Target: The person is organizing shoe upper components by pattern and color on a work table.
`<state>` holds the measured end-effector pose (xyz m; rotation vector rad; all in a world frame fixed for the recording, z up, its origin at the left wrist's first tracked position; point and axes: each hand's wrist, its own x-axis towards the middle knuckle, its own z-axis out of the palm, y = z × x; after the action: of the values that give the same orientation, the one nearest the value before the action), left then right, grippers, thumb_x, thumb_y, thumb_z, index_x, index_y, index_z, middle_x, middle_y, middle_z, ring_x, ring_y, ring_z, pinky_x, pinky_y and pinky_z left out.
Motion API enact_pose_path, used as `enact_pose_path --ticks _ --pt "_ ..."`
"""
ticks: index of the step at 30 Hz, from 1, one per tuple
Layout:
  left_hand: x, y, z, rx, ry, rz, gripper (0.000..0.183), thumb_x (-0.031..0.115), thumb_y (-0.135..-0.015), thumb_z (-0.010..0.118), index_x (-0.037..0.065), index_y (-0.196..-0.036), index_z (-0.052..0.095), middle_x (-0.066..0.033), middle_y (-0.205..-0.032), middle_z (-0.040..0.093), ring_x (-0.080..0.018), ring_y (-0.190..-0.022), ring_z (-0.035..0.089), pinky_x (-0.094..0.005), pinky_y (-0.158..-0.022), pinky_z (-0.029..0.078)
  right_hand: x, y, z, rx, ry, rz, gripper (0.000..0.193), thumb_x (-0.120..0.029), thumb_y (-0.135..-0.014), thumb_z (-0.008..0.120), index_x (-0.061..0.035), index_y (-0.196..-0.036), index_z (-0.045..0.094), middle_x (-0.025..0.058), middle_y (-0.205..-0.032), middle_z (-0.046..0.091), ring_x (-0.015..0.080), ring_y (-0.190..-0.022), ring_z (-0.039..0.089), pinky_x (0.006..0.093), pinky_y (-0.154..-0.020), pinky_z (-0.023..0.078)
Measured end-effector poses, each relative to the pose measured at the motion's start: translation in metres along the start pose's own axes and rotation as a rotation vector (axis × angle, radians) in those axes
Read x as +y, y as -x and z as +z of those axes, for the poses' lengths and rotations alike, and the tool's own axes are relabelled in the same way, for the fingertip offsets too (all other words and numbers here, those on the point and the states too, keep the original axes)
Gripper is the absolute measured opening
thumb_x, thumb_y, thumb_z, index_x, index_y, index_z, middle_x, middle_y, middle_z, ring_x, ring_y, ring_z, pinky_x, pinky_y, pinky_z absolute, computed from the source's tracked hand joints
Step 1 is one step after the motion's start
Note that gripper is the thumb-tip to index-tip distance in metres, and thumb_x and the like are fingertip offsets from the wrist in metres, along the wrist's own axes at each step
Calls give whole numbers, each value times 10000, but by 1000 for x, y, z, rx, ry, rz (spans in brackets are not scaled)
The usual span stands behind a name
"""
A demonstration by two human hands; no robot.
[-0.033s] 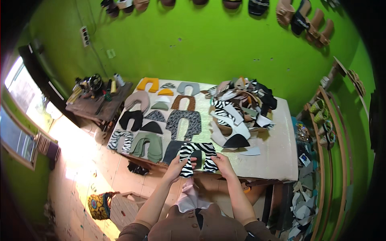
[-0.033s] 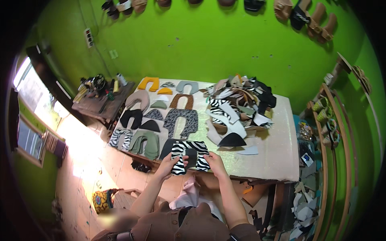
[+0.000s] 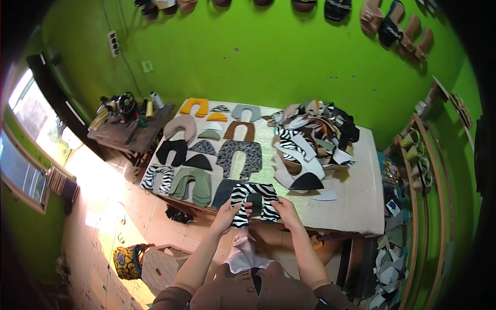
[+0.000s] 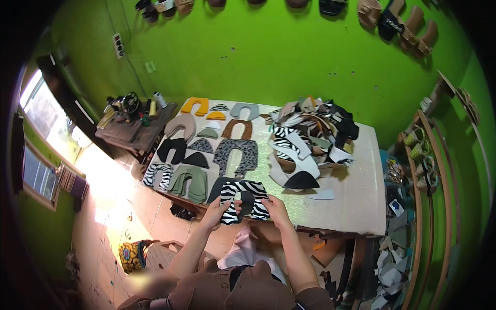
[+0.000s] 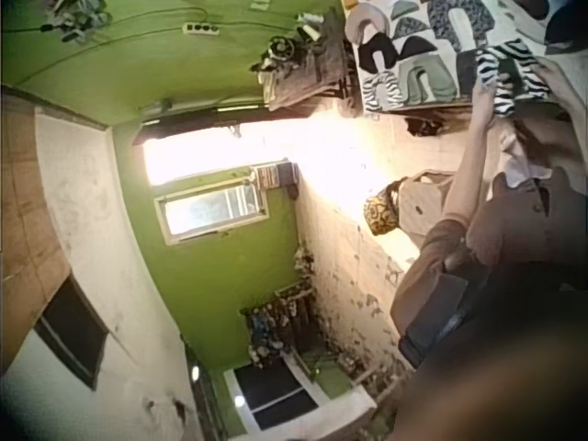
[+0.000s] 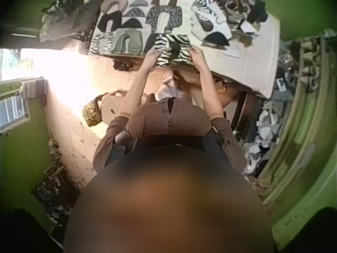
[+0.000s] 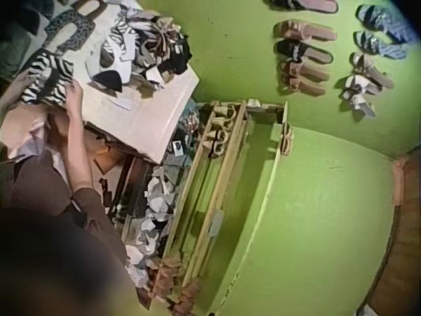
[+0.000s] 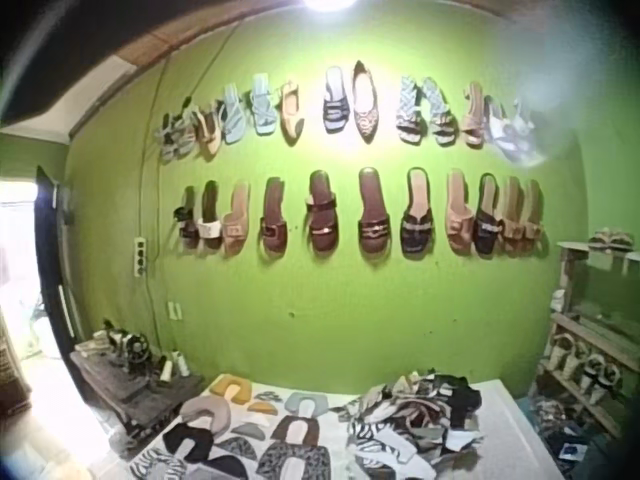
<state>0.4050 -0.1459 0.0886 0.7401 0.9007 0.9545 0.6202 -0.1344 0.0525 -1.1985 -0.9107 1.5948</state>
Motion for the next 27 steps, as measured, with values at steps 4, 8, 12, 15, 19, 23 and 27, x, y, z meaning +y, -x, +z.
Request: enact_pose_path --ticks 4,8,12,15,19,23,27 --pt "-7 12 -27 111 43 71 247 73 -938 377 1 -1172 414 -164 -1061 591 -200 -857 613 -310 -717 535 5 -4 29 -43 73 -4 151 -86 -872 555 7 -981 601 5 -841 612 56 -702 540 196 -640 444" --pt "1 17 -44 200 98 152 241 65 -937 371 5 -1167 409 -147 -1001 604 -192 -810 614 -309 -670 542 6 -13 52 -137 -101 142 139 -89 -873 552 -22 -994 577 8 -821 610 69 -695 568 210 -587 467" --pt "10 14 -72 301 163 200 214 53 -930 367 15 -1140 379 -156 -975 607 -195 -769 616 -315 -639 546 2 -28 73 -219 26 245 175 -93 -871 548 -52 -1042 554 5 -863 614 73 -707 589 212 -564 491" --pt "21 9 -98 320 181 208 192 52 -924 375 19 -1113 372 -174 -972 608 -205 -745 621 -322 -624 547 2 -41 99 -236 47 278 232 -99 -868 548 -54 -1094 525 18 -915 603 96 -760 599 238 -611 528" --pt "50 -3 -138 360 185 207 215 64 -901 365 10 -1109 383 -180 -945 615 -207 -704 620 -316 -614 547 0 -65 139 -253 57 299 256 -101 -876 537 -40 -1122 504 45 -973 580 137 -843 597 295 -687 559" --pt "77 -17 -195 349 215 192 266 69 -840 339 3 -1094 386 -184 -914 621 -217 -674 616 -324 -604 544 10 -96 189 -235 35 310 215 -116 -892 510 -43 -1095 511 34 -963 573 137 -841 596 306 -699 556" --pt "109 -20 -245 350 211 164 294 64 -807 338 16 -1091 399 -177 -905 619 -223 -673 612 -339 -613 546 17 -124 246 -164 48 323 203 -131 -908 455 -43 -1071 538 26 -918 586 124 -793 593 281 -653 538"
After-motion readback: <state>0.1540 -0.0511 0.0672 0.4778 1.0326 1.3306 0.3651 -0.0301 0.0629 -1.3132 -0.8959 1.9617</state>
